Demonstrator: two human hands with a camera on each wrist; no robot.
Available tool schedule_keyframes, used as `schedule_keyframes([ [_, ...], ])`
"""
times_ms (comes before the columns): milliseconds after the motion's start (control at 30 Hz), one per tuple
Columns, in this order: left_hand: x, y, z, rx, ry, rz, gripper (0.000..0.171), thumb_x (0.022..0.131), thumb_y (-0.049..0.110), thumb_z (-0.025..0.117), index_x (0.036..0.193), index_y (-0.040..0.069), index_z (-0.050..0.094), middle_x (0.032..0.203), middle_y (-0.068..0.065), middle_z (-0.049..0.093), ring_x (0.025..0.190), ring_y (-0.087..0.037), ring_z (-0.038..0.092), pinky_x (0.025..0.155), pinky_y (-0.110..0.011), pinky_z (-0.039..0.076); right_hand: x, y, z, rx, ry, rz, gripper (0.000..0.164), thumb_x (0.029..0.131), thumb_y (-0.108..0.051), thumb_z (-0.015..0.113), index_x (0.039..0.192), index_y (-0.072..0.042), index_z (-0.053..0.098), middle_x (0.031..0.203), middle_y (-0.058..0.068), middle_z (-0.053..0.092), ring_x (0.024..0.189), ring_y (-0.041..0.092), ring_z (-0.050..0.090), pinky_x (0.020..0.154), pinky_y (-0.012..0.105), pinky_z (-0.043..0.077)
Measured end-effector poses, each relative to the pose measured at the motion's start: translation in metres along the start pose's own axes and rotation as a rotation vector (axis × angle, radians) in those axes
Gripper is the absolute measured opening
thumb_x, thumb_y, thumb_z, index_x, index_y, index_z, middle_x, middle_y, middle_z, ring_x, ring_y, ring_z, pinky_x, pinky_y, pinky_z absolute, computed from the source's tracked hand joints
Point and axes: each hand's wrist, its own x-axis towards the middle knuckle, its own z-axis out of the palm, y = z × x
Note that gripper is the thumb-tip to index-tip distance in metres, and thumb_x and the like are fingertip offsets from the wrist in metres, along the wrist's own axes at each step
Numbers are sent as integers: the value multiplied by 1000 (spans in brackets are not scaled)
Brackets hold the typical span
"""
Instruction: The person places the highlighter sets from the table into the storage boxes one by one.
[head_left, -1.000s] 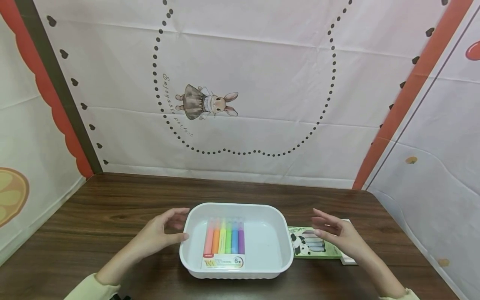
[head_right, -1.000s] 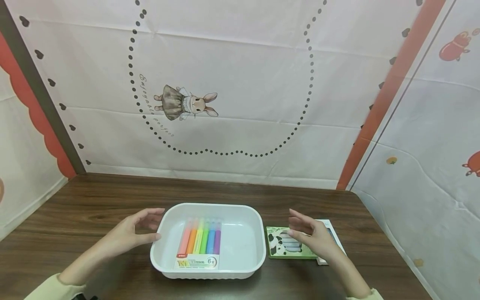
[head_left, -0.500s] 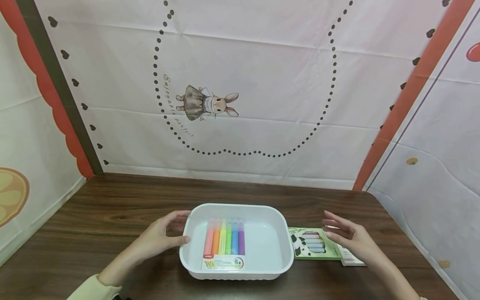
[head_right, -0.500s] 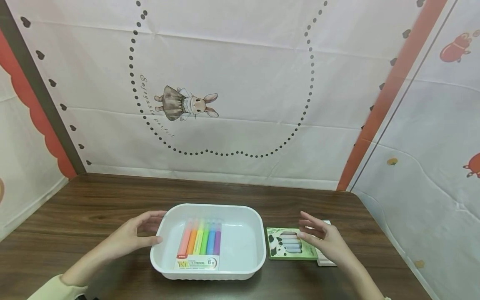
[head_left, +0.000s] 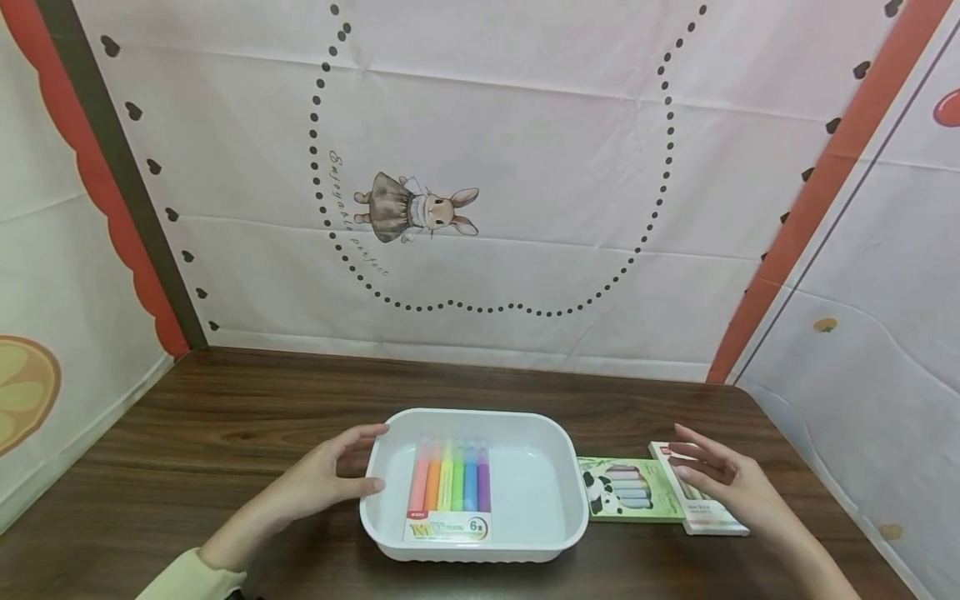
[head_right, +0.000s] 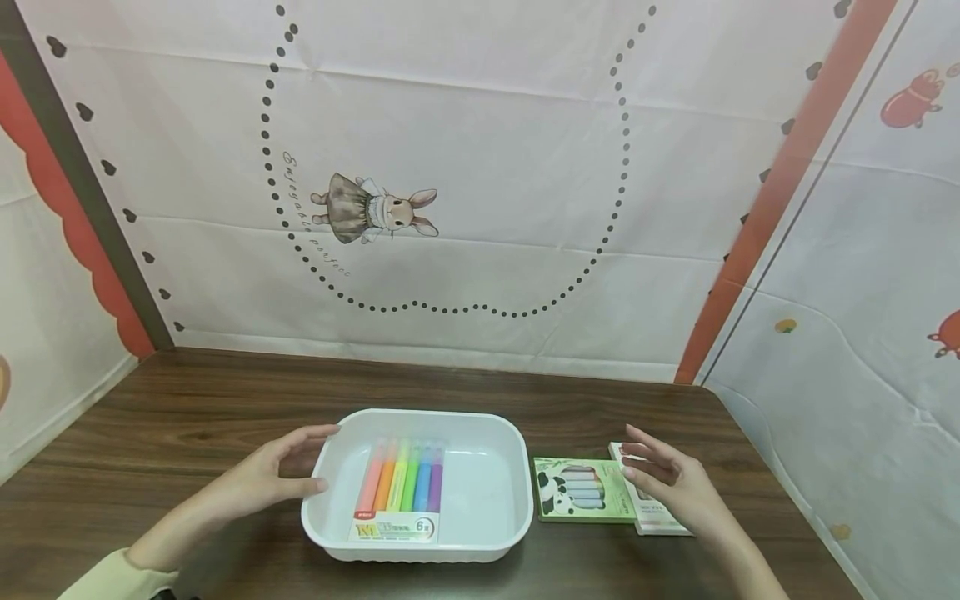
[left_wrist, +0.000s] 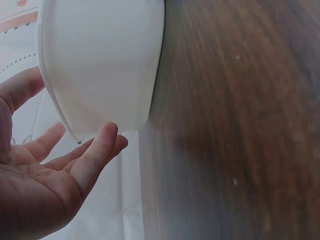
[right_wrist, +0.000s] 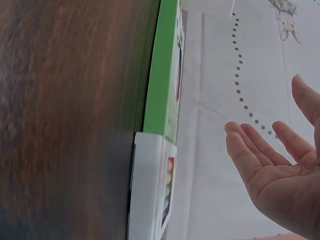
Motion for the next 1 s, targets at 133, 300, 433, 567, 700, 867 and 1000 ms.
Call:
schedule_keyframes([
  [133,0,1,1,-16,-28,-9,68,80,21,71,135,1,36,130,-26,45,113,-39,50,85,-44,48,-2,3,-6,-19,13,25,55,89,-11,58,138,-2,35,111,-19,59,98,0,59,74,15,48],
  [300,0,0,2,-51,-55,-22,70,79,21,72,136,3,36,135,-29,37,113,-44,48,81,-39,51,-5,7,-14,-87,41,64,55,90,-15,58,139,-7,36,111,-22,57,98,-8,53,73,13,45],
  [433,1,0,2,-86,-71,-31,71,79,20,72,137,2,34,136,-31,32,111,-47,47,78,-38,52,-6,9,-19,-103,47,84,56,90,-17,58,140,-7,35,113,-19,58,98,-9,53,72,14,46],
  [567,1,0,3,-122,-90,-43,71,80,19,71,137,2,33,136,-32,30,110,-47,49,76,-35,53,-8,10,-23,-110,44,117,57,90,-21,58,140,-7,33,116,-11,59,97,-7,54,72,15,46],
  [700,0,0,5,-138,-101,-56,71,80,18,70,138,1,33,137,-32,29,109,-45,50,76,-34,53,-10,11,-25,-114,38,154,59,91,-25,57,141,-8,31,122,2,58,98,-8,53,73,15,45],
  [867,0,-1,6,-166,-108,-60,72,80,18,70,138,0,32,136,-32,29,109,-44,51,74,-34,54,-11,14,-29,-120,45,171,60,91,-26,57,142,-9,30,122,-1,57,97,-9,53,72,16,46],
  [1000,0,-2,7,-183,-116,-61,72,80,17,70,138,-1,31,136,-33,27,108,-43,52,74,-34,54,-13,19,-32,-92,45,150,58,92,-21,55,142,-8,30,115,-19,56,96,-9,54,71,16,47],
])
